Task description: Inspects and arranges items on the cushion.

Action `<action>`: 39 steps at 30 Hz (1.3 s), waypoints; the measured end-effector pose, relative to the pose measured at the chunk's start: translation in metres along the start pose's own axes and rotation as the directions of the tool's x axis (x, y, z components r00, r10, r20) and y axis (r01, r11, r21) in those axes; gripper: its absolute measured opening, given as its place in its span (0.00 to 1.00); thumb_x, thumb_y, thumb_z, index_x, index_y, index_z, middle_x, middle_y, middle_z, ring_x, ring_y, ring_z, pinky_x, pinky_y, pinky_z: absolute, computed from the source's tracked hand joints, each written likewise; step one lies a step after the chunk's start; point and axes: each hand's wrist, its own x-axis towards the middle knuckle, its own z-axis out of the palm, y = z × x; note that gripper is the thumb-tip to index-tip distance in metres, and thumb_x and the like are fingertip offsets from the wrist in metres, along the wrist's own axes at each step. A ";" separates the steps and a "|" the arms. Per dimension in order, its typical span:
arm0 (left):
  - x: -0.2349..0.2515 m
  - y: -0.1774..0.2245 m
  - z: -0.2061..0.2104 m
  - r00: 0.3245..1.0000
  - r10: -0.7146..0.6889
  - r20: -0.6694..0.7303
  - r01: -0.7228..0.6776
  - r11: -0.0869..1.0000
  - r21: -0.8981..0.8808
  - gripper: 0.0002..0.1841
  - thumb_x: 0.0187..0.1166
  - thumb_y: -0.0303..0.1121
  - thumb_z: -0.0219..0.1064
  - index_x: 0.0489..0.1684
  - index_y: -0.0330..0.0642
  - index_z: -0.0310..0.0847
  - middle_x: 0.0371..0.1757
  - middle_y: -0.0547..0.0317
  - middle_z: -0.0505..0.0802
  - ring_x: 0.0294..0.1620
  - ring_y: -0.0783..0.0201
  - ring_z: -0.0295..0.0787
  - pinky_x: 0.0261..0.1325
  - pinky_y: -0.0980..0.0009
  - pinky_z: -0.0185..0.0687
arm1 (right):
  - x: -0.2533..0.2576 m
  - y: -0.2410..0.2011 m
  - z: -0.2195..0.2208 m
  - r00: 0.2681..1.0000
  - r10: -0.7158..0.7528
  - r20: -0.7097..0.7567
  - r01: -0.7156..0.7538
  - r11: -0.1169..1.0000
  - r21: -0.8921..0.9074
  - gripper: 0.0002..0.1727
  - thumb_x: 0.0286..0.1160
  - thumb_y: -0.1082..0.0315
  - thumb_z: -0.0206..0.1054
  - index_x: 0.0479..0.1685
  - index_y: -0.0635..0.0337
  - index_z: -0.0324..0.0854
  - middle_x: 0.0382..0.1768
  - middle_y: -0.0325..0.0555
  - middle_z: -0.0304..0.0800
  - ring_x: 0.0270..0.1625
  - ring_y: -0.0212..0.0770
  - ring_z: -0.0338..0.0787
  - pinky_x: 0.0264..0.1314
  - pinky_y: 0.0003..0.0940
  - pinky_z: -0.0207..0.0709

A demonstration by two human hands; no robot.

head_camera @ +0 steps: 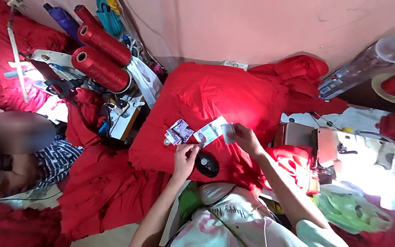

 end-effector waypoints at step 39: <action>-0.021 0.042 0.013 0.983 0.125 -0.135 -0.135 0.989 -0.065 0.19 0.65 0.15 0.58 0.52 0.27 0.91 0.56 0.39 0.95 0.62 0.55 0.93 0.67 0.64 0.85 | -0.052 0.008 0.063 0.945 0.075 0.318 -0.194 0.911 0.364 0.31 0.92 0.57 0.42 0.83 0.72 0.60 0.74 0.55 0.76 0.70 0.33 0.82 0.73 0.32 0.78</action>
